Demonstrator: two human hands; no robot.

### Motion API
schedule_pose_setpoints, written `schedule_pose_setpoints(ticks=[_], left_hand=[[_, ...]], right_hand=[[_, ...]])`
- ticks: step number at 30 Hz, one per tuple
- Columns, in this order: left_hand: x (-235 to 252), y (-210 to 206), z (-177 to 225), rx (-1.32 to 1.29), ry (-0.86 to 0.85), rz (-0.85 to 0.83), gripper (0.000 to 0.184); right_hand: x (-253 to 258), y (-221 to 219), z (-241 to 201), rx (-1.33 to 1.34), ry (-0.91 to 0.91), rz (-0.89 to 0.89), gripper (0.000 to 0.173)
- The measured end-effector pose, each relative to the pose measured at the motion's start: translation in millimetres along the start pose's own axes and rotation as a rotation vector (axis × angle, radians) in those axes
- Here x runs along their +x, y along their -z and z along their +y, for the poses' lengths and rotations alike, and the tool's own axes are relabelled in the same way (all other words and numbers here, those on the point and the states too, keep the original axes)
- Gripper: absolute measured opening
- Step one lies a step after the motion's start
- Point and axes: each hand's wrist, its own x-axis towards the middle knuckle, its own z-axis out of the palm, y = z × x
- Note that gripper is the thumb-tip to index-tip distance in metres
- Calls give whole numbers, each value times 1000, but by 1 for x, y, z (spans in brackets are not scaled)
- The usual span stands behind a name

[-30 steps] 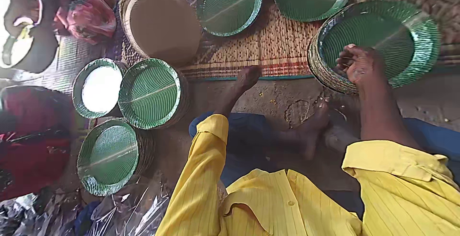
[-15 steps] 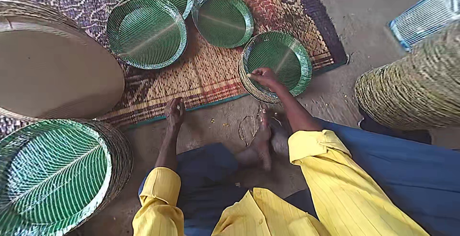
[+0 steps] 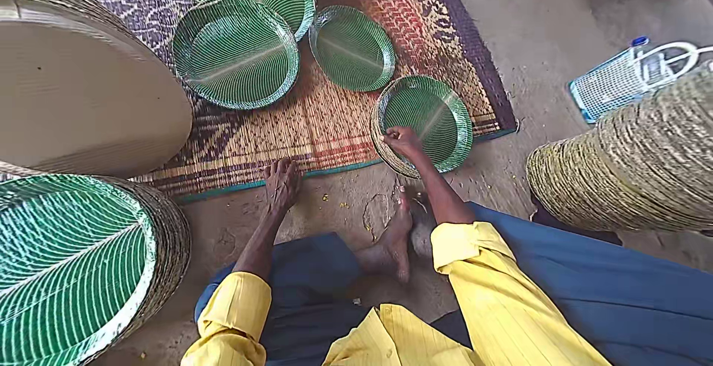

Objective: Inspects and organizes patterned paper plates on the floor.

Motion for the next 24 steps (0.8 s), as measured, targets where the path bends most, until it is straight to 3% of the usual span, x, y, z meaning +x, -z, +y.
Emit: schedule_pose_setpoints(ticks=[5,11,15,17,19,21,24], left_hand=[[-3,1,2,-116,-69,157,37],[-7,-3,8,-156,-215,352,35],[-10,9,17,-175,-369,530,34],[-13,17,20,-189,-444,656,34],[-14,25,19,-182,-476,712,35],[-17,28,18,-166,-456,644,35],[-19,24,15,-123,-343,281,37]], right_hand=[[-5,3,-7,-58,22,-29,34],[-17,-2,-18,-301,75,154,32],[-42,-16,-53,-325,374,358,24],[-66,-42,-77,-300,566,362,19],[-84,-84,-93,-295,727,229,18],[-109,-125,-101,-328,791,-72,20],[-134,-172,-87,-344,882,-377,19]])
